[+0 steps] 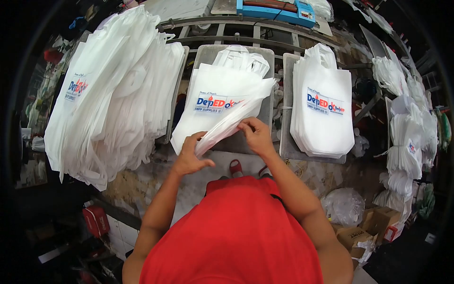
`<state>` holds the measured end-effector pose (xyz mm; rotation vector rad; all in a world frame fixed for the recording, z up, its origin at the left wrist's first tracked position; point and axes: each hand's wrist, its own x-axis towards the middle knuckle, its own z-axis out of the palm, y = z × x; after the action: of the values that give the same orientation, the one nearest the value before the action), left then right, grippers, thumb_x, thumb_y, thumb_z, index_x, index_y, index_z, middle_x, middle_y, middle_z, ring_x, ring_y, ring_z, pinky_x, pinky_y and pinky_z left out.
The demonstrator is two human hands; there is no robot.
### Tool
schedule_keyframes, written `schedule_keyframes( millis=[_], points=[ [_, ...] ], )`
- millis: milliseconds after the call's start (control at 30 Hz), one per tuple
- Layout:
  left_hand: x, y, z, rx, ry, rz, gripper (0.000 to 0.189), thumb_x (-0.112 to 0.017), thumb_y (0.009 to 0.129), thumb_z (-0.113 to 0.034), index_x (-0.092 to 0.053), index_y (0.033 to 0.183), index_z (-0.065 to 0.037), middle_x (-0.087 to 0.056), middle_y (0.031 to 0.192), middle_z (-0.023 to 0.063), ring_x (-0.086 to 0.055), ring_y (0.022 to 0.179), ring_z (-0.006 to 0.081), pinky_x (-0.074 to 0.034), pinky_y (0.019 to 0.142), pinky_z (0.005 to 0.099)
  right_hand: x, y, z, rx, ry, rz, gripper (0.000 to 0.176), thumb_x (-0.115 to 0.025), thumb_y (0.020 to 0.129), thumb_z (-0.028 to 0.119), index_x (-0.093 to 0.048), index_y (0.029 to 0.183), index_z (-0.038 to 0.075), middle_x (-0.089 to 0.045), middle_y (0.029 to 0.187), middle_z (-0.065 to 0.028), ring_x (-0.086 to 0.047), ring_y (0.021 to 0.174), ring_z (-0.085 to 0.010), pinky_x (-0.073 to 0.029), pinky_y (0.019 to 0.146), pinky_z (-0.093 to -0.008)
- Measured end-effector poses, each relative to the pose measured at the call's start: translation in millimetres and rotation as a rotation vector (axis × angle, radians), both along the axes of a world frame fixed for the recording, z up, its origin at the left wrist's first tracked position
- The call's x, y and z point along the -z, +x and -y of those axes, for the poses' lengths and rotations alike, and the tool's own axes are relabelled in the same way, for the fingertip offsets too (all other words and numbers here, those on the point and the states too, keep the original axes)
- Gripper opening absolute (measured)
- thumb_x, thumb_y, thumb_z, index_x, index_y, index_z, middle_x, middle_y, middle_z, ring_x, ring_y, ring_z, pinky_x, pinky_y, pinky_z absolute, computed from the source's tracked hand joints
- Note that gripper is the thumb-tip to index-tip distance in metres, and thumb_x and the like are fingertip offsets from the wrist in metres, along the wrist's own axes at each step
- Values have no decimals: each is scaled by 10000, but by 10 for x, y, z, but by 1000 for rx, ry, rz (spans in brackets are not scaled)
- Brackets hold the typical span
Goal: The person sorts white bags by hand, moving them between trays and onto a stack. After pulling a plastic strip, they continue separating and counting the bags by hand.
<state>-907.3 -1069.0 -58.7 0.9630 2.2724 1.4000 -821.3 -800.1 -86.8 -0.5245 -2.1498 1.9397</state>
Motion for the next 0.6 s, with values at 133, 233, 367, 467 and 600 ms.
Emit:
schedule_keyframes(
  millis=[133,233,367,467,600],
  points=[
    [281,47,-73,-25,-58,-399,577,-692,690,9,-677,1259,-86,-684,1163,101,-617,997,343,-477,858,446,98,39,278,420,-725,-46,386,-699,981,357,-633,1241,80,-624,1218,-65,-631,1034,-223,-555,875,-369],
    [420,338,-90,44,-166,-563,587,-619,668,12,-705,1229,-138,-691,1148,50,-597,903,293,-452,792,420,413,-42,-102,286,-1144,102,734,-629,962,588,-505,1416,25,-600,1348,-165,-621,1192,-343,-541,999,-472],
    [605,395,33,246,-359,-382,587,-727,746,-73,-640,1325,-105,-638,1289,80,-591,1092,314,-467,940,444,977,-296,-249,165,-926,239,605,-739,921,277,-509,1396,-21,-655,1293,-202,-678,1128,-319,-565,956,-453],
    [693,59,110,257,-243,-191,672,-806,791,-170,-550,1404,-69,-558,1405,150,-538,1267,368,-439,1076,450,731,-514,-100,309,0,232,557,-760,810,97,-548,1309,-32,-713,1150,-243,-714,1032,-375,-556,897,-425],
    [1130,-580,164,-527,-10,2,827,-803,870,-417,-412,1496,-43,-522,1467,183,-520,1332,347,-416,1125,466,-773,-502,183,102,365,58,534,-728,837,111,-530,1319,-6,-680,1121,-321,-652,1078,-489,-533,917,-455]
  ],
)
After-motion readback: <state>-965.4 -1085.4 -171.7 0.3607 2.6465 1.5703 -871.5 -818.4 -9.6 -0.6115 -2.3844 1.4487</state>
